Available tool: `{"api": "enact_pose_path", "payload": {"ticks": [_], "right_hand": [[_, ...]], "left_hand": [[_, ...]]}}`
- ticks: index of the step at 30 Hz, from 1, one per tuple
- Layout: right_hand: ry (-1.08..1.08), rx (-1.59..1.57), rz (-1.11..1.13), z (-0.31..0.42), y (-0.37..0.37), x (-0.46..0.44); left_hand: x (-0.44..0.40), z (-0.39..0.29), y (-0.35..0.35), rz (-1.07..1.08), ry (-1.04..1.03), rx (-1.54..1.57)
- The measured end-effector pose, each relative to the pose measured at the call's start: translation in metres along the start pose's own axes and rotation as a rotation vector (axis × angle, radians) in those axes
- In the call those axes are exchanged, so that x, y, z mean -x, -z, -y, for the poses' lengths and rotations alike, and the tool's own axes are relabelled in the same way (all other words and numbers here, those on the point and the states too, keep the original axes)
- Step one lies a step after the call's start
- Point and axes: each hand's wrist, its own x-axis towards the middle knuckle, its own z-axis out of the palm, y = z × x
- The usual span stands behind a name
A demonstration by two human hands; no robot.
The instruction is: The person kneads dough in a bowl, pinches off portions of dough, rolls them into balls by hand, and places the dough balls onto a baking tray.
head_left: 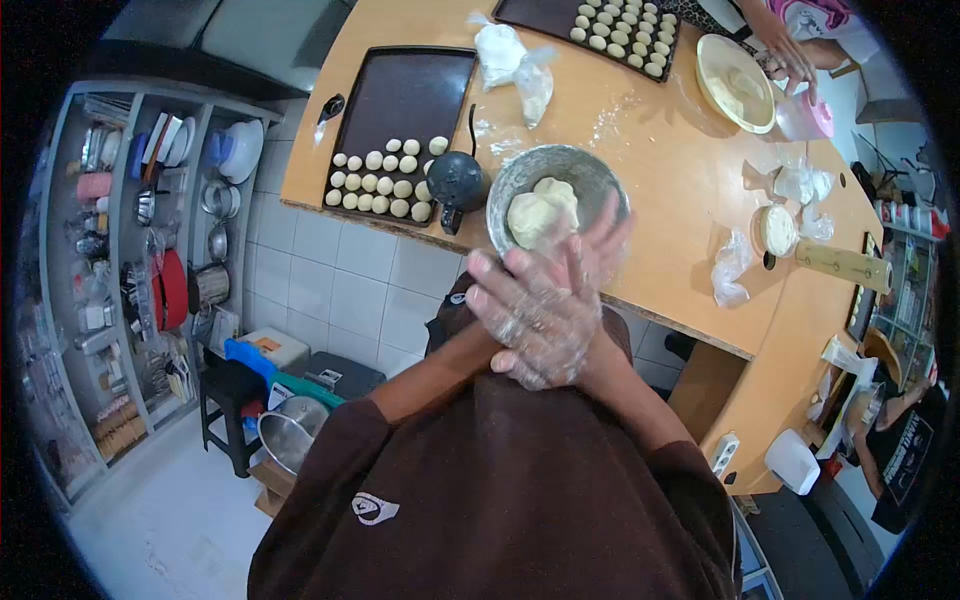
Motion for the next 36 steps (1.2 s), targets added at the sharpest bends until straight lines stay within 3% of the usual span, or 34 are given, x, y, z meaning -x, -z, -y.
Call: {"api": "enact_pose_path", "payload": {"ticks": [1, 2, 4, 5, 7, 8, 11, 13, 15, 16, 18, 21, 23, 25, 27, 28, 32, 34, 35, 36], "right_hand": [[-0.046, 0.018, -0.016, -0.008, 0.003, -0.006], [-0.093, 0.037, -0.032, -0.016, 0.006, -0.012], [-0.198, 0.081, -0.062, -0.026, 0.013, -0.021], [-0.248, 0.104, -0.074, -0.026, 0.015, -0.024], [-0.151, 0.088, 0.01, 0.002, 0.001, -0.021], [-0.066, 0.06, 0.05, 0.022, -0.007, -0.02], [-0.177, 0.128, 0.015, 0.013, 0.002, -0.036], [-0.283, 0.155, -0.012, -0.003, 0.007, -0.043], [-0.329, 0.176, -0.002, -0.006, 0.003, -0.042], [-0.295, 0.224, 0.031, 0.0, -0.009, -0.037], [-0.281, 0.257, 0.075, 0.013, -0.02, -0.039], [-0.344, 0.214, 0.097, 0.027, -0.014, -0.064], [-0.343, 0.19, 0.079, 0.023, -0.013, -0.064], [-0.284, 0.18, 0.034, -0.001, -0.008, -0.051], [-0.039, 0.142, 0.13, 0.031, -0.019, -0.049], [0.081, 0.115, 0.178, 0.047, -0.024, -0.048], [-0.119, 0.205, 0.11, 0.024, -0.004, -0.063], [-0.228, 0.25, 0.071, 0.012, 0.005, -0.069], [-0.279, 0.277, 0.051, 0.008, 0.007, -0.072], [-0.289, 0.269, 0.223, 0.021, 0.002, -0.067]], "left_hand": [[0.003, 0.0, 0.007, -0.011, -0.004, -0.142], [0.019, 0.006, -0.011, -0.028, -0.085, -0.581], [0.024, 0.003, -0.05, -0.423, -0.035, -0.559], [0.024, -0.003, -0.06, -0.294, -0.075, -0.542], [0.022, -0.018, -0.073, -0.03, -0.17, -0.506], [0.009, -0.02, -0.034, 0.097, -0.209, -0.849], [0.002, -0.023, -0.018, -0.203, 0.071, -0.129], [0.016, -0.027, -0.028, -0.26, 0.145, -0.091], [0.047, -0.033, -0.073, -0.168, 0.102, -0.502], [0.044, -0.033, -0.088, -0.172, -0.116, -0.612], [0.031, -0.032, -0.076, -0.217, -0.029, -0.567], [0.034, -0.022, 0.0, 0.114, -0.1, -0.661], [0.054, -0.034, -0.056, -0.219, 0.124, -0.778], [0.045, -0.047, -0.075, -0.128, 0.03, -0.673], [0.044, -0.055, -0.086, 0.082, -0.166, -0.641], [0.03, -0.054, -0.07, 0.075, -0.155, -0.742], [0.05, -0.044, -0.054, -0.015, 0.035, -0.793], [0.049, -0.045, -0.091, -0.234, 0.094, -0.645], [0.045, -0.058, -0.106, -0.211, 0.148, -0.416], [0.041, -0.077, -0.116, -0.183, 0.194, -0.187]]}}
